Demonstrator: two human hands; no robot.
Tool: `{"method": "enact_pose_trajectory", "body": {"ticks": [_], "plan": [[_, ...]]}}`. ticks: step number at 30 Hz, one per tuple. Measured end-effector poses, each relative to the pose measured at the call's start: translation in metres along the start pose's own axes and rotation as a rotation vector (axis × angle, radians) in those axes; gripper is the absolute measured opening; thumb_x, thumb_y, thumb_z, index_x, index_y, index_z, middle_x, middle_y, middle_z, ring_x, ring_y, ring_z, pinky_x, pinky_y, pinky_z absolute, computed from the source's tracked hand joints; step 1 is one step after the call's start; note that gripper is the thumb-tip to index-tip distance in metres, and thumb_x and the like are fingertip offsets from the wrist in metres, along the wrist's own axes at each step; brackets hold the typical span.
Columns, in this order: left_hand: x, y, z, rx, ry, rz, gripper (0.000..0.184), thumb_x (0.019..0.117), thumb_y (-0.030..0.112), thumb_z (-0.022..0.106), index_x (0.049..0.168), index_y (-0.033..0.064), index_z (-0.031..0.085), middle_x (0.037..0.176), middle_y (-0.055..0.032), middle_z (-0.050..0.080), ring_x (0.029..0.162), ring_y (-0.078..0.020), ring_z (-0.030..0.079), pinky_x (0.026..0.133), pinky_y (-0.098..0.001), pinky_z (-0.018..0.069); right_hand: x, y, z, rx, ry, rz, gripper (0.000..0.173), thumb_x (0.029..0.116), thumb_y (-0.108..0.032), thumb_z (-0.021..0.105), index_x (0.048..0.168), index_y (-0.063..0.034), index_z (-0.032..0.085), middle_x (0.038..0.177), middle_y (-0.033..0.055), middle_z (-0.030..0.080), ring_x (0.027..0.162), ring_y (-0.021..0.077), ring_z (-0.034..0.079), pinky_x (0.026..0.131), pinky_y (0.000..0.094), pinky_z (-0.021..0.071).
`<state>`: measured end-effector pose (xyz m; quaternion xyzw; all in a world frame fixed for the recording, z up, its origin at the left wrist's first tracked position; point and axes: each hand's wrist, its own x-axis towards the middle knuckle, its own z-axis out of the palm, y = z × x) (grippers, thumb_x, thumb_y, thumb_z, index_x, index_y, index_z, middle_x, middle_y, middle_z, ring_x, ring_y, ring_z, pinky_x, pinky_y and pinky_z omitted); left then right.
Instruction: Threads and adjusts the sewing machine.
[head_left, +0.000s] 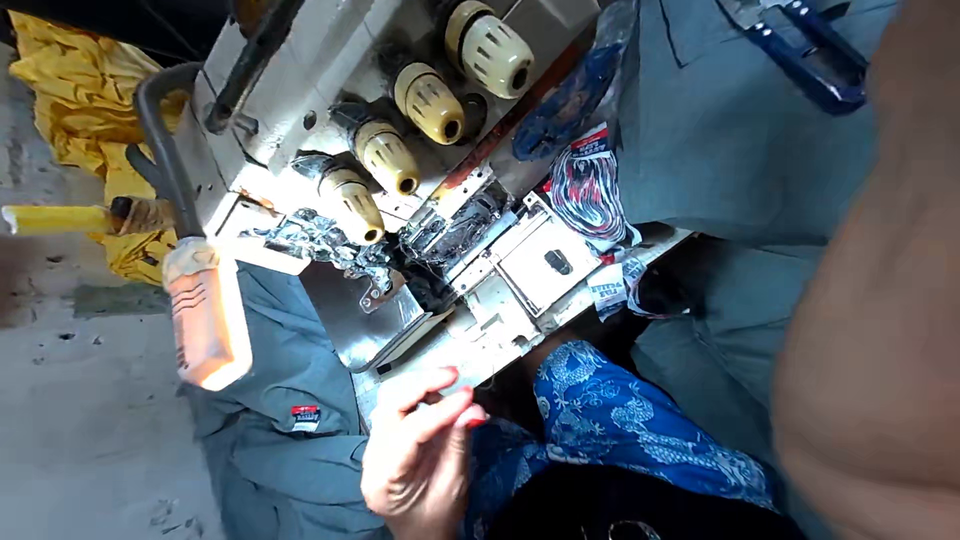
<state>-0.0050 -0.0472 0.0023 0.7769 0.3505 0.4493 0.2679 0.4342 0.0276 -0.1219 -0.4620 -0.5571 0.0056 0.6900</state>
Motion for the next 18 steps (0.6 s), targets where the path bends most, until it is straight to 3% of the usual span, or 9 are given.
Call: {"method": "enact_pose_trajectory", "body": {"ticks": [2,4,5,8,10,13,18], "plan": [[0.005,-0.006,-0.005,0.105,0.048,0.027,0.010,0.0974,0.024,0.071,0.104,0.0218,0.078,0.121,0.0133,0.070,0.121,-0.0047,0.062,0.103,-0.0220,0.0510,-0.028,-0.096,0.049,0.333,0.204,0.092,0.019,0.1078,-0.009,0.042,0.110,-0.0054,0.061,0.101,-0.0039,0.064,0.091,0.0026,0.062,0.078,0.0175,0.0502],[0.010,-0.011,-0.007,0.174,0.069,0.034,0.009,0.0980,0.023,0.070,0.101,0.0207,0.078,0.125,0.0105,0.070,0.127,-0.0097,0.061,0.109,-0.0292,0.0495,-0.031,-0.204,0.106,0.555,0.254,0.426,0.012,0.1077,-0.019,0.051,0.104,-0.0167,0.062,0.097,-0.0097,0.067,0.083,0.0017,0.067,0.072,0.0186,0.0596],[0.013,-0.014,-0.008,0.192,0.064,0.034,0.009,0.0984,0.023,0.069,0.100,0.0201,0.078,0.126,0.0094,0.071,0.129,-0.0108,0.060,0.111,-0.0309,0.0491,-0.039,-0.223,0.127,0.665,0.184,0.493,0.009,0.1039,-0.016,0.058,0.103,-0.0146,0.067,0.101,-0.0072,0.068,0.088,0.0048,0.069,0.076,0.0229,0.0620],[0.012,-0.024,-0.006,0.240,0.070,0.035,0.008,0.0986,0.020,0.069,0.099,0.0166,0.076,0.123,0.0064,0.073,0.127,-0.0104,0.062,0.109,-0.0306,0.0498,-0.063,-0.231,0.174,0.787,0.081,0.593,0.016,0.0953,0.000,0.063,0.109,0.0035,0.072,0.107,0.0050,0.069,0.096,0.0088,0.071,0.082,0.0253,0.0625],[0.010,-0.026,-0.004,0.264,0.078,0.038,0.008,0.0983,0.020,0.069,0.098,0.0162,0.076,0.120,0.0067,0.074,0.127,-0.0100,0.062,0.108,-0.0297,0.0503,-0.063,-0.231,0.190,0.773,0.089,0.669,0.021,0.0955,0.002,0.063,0.114,0.0102,0.070,0.107,0.0107,0.072,0.095,0.0098,0.072,0.084,0.0248,0.0618],[0.010,-0.026,-0.003,0.270,0.087,0.045,0.008,0.0980,0.020,0.070,0.099,0.0162,0.077,0.118,0.0073,0.075,0.126,-0.0100,0.063,0.108,-0.0293,0.0504,-0.055,-0.232,0.200,0.821,0.094,0.844,0.027,0.1009,-0.002,0.060,0.124,0.0097,0.065,0.110,0.0131,0.073,0.098,0.0130,0.074,0.087,0.0289,0.0625],[0.009,-0.028,-0.004,0.266,0.090,0.057,0.008,0.0981,0.020,0.069,0.099,0.0165,0.077,0.118,0.0073,0.075,0.126,-0.0105,0.063,0.108,-0.0296,0.0505,-0.052,-0.233,0.209,0.833,0.067,0.952,0.029,0.1018,-0.004,0.059,0.128,0.0086,0.063,0.112,0.0136,0.072,0.096,0.0128,0.074,0.085,0.0279,0.0625]]}}
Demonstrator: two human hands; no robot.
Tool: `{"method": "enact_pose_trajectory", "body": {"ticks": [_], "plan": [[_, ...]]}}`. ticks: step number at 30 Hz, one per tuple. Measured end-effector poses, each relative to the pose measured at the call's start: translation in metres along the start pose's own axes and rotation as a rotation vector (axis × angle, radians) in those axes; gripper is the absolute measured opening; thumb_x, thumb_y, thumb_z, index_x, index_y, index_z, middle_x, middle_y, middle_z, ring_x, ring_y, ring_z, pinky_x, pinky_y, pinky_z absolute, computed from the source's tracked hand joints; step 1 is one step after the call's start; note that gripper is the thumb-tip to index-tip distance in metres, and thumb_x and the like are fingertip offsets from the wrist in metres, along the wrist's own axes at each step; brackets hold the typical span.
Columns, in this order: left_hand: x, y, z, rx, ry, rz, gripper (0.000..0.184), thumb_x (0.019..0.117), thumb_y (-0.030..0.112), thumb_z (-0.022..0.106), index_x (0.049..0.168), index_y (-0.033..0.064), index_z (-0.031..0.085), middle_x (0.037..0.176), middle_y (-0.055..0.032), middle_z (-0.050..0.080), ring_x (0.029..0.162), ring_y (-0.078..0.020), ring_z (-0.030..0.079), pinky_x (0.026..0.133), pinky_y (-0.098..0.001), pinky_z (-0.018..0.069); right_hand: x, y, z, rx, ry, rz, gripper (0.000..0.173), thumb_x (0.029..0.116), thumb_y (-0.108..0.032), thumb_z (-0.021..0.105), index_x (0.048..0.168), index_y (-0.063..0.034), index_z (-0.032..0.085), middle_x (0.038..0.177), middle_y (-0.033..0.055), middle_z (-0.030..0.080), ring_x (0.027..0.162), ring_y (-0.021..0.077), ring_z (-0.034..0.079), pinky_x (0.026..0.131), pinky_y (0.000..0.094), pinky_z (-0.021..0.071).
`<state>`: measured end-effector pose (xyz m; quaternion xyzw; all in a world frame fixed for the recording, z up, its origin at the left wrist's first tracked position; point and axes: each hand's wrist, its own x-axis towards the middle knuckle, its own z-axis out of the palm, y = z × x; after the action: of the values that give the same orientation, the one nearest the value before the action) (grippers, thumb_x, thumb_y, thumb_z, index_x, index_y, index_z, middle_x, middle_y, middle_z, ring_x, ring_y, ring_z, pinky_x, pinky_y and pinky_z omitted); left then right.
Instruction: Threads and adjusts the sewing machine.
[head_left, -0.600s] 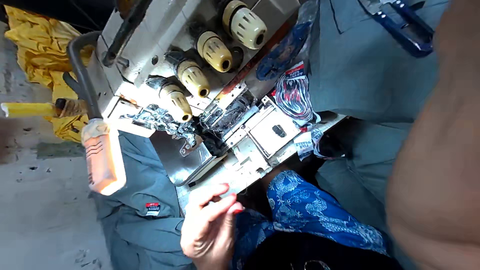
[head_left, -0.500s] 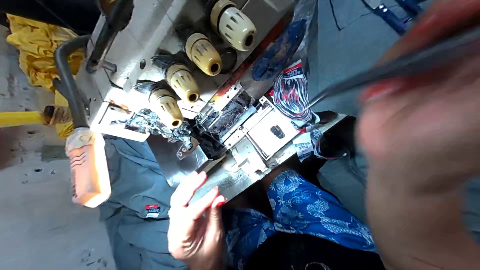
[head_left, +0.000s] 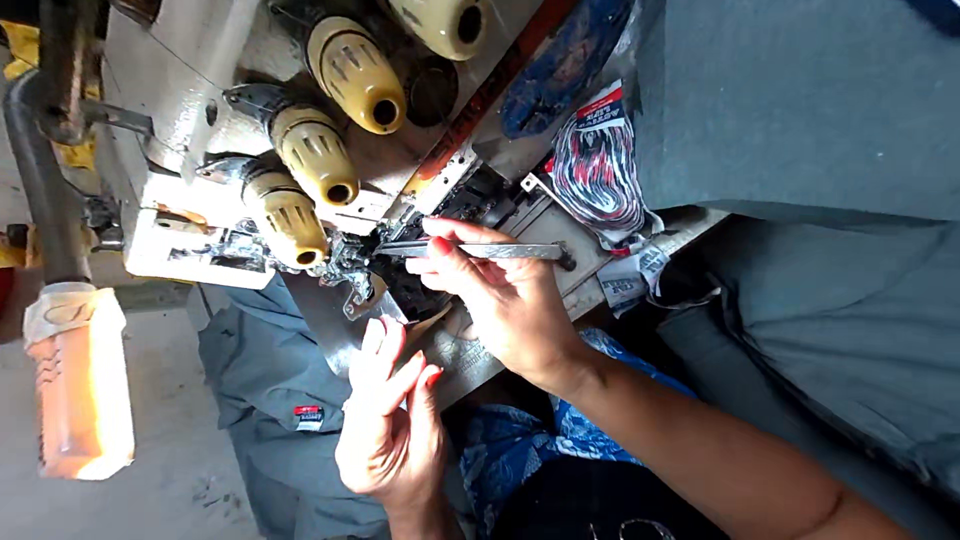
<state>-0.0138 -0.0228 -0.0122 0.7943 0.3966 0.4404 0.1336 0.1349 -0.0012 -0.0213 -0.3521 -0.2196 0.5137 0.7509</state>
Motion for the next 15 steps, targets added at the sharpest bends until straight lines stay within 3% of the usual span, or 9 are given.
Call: {"method": "enact_pose_trajectory", "body": {"ticks": [8,15], "plan": [[-0.0006,-0.0006,0.0004,0.007,-0.003,0.007,0.008,0.0982,0.019,0.069,0.098,0.0161,0.077,0.116,0.0076,0.075,0.127,-0.0109,0.062,0.108,-0.0296,0.0499,0.0015,0.0061,0.0033,-0.081,-0.036,-0.043,0.023,0.1022,-0.003,0.058,0.119,0.0088,0.066,0.100,0.0115,0.073,0.087,0.0088,0.073,0.079,0.0248,0.0623],[-0.0014,-0.0020,0.0001,0.003,-0.003,0.012,0.008,0.0979,0.021,0.070,0.099,0.0167,0.077,0.117,0.0077,0.075,0.127,-0.0107,0.062,0.109,-0.0295,0.0497,-0.0042,0.0041,-0.0007,-0.111,0.015,-0.149,0.021,0.1022,-0.001,0.056,0.118,0.0102,0.065,0.102,0.0129,0.074,0.089,0.0120,0.075,0.079,0.0272,0.0640]]}}
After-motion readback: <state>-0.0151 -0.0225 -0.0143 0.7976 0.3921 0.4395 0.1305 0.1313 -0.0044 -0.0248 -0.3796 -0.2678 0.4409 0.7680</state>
